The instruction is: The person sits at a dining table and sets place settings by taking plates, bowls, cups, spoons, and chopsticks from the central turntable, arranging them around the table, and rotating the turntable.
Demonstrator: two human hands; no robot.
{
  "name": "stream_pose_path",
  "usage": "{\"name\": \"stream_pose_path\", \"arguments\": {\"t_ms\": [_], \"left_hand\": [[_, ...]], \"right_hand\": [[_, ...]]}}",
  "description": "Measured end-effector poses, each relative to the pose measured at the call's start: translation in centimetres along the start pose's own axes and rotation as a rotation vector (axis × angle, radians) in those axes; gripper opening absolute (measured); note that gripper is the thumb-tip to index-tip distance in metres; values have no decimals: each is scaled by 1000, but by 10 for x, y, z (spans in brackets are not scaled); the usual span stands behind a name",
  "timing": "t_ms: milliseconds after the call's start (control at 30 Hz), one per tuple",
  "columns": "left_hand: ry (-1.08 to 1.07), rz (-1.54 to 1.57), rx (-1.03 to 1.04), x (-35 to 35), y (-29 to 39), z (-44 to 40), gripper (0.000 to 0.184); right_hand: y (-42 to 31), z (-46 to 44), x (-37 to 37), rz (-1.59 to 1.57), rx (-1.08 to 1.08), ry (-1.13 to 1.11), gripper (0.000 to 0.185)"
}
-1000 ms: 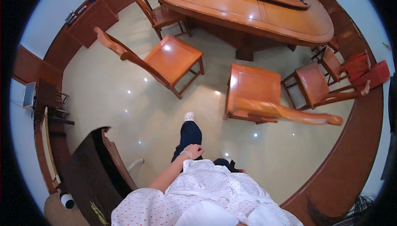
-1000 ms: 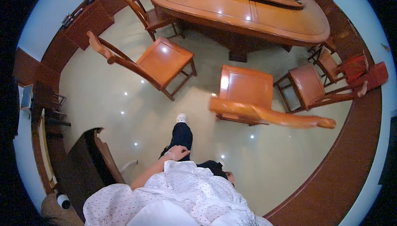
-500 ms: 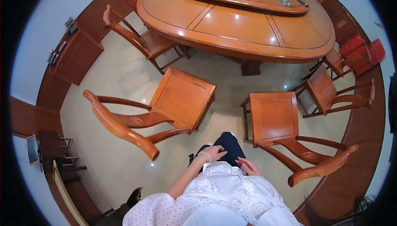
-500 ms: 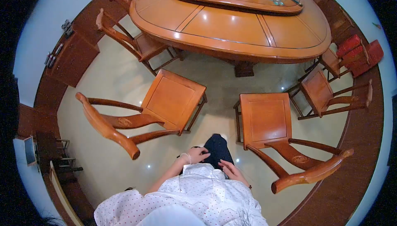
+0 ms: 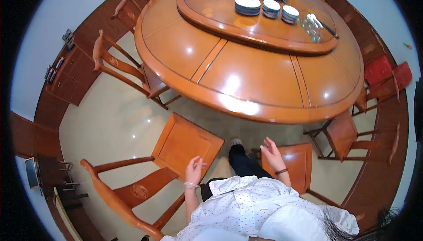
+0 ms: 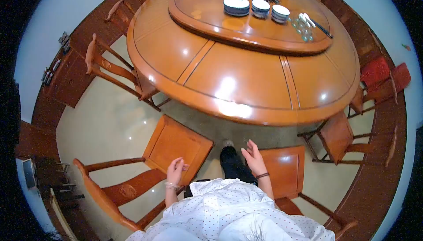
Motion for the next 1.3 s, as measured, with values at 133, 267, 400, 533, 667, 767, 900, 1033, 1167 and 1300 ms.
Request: {"name": "stream_pose_path", "arguments": {"t_ms": [133,267,400,533,667,767,900,1033,1167,1300], "left_hand": [[-48,40,5,38,39,-40,34],[-200,-134,-47,85,26,-69,38],[-373,-441,-87,121,67,-89,45],[-421,-605,-51,145,101,-117,45],[-498,-651,8,169,135,-130,46],[-539,-691,-11,175,140,-136,47],[-553,-726,-15,167,143,-142,48],[-513,-702,1,151,142,-157,45],[-422,-437,82,123,154,-175,38],[-278,-50,194,82,179,-221,25]], "right_hand": [[-67,-84,-43,483,-214,118,62],[-65,-139,-72,862,-142,220,67],[-29,-150,-96,1004,104,194,70],[-23,-146,-98,1066,27,195,68],[-21,-146,-100,1025,43,197,65],[-22,-145,-98,1075,13,261,63],[-23,-144,-92,1077,20,295,60],[-38,-156,-94,1061,106,361,57],[-111,-204,-68,912,-215,398,58],[-217,-311,-12,982,-519,322,59]]}}
Point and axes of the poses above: each hand's wrist, its own z-axis away from the middle knuckle, its own x-axis out of the palm, y = z × x, the point moved 9 cm from there along -z, towards the middle knuckle, and after that the axes turned 7 degrees about -y, right-handed, at the moved point
